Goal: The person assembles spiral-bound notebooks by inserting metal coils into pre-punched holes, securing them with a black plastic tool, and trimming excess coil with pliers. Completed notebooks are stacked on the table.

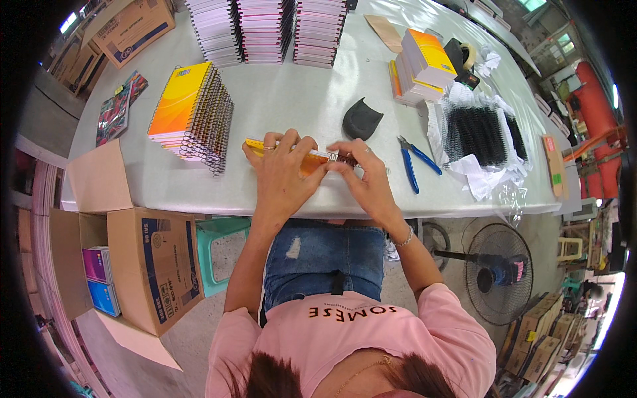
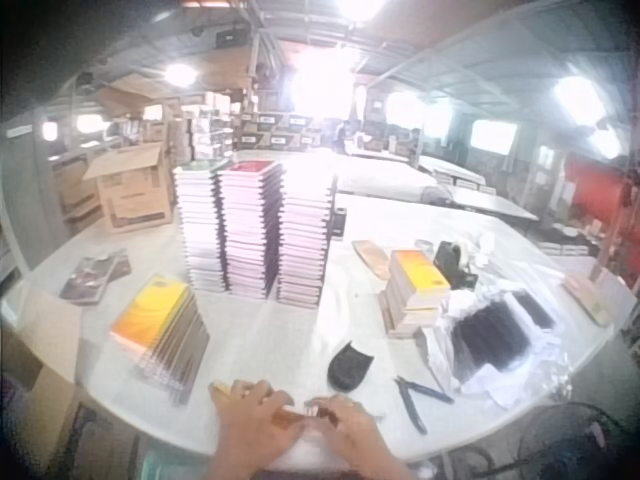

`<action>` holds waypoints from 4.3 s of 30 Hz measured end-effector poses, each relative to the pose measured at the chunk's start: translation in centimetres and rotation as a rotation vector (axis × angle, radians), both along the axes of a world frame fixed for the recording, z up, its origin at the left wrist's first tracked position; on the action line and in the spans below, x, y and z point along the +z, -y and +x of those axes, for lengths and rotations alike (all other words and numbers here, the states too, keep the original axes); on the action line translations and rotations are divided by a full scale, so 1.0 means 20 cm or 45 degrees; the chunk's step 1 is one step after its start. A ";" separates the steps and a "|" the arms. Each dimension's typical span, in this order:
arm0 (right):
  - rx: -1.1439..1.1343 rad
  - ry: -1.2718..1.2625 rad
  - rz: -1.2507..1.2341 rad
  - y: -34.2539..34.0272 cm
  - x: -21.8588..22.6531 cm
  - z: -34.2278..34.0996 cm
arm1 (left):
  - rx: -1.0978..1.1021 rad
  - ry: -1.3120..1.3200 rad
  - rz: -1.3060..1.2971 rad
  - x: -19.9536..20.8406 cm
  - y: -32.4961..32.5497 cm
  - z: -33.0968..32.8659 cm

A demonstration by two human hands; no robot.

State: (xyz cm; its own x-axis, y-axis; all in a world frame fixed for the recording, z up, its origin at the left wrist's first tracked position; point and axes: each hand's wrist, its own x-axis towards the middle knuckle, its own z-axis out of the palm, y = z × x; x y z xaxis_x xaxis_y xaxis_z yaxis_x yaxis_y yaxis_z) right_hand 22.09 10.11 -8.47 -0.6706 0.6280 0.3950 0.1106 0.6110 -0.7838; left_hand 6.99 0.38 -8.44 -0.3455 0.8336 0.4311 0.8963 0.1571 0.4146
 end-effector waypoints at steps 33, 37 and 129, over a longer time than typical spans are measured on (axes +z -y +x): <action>-0.117 -0.062 0.159 0.02 -0.01 -0.09 | 0.079 -0.078 -0.103 0.02 0.02 0.01; -0.165 -0.104 0.261 0.02 -0.01 -0.10 | 0.075 -0.063 -0.124 0.03 0.01 0.01; -0.124 0.115 0.430 -0.01 0.04 -0.10 | 0.186 0.505 0.531 -0.18 -0.01 -0.02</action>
State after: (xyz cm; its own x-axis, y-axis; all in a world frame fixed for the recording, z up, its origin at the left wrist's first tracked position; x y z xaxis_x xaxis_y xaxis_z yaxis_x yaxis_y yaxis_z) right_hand 20.18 10.38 -7.62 -0.6556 0.5348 0.5331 0.2407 0.8172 -0.5237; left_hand 6.67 0.62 -12.12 -0.6458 0.5529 0.5265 0.6414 0.0189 0.7669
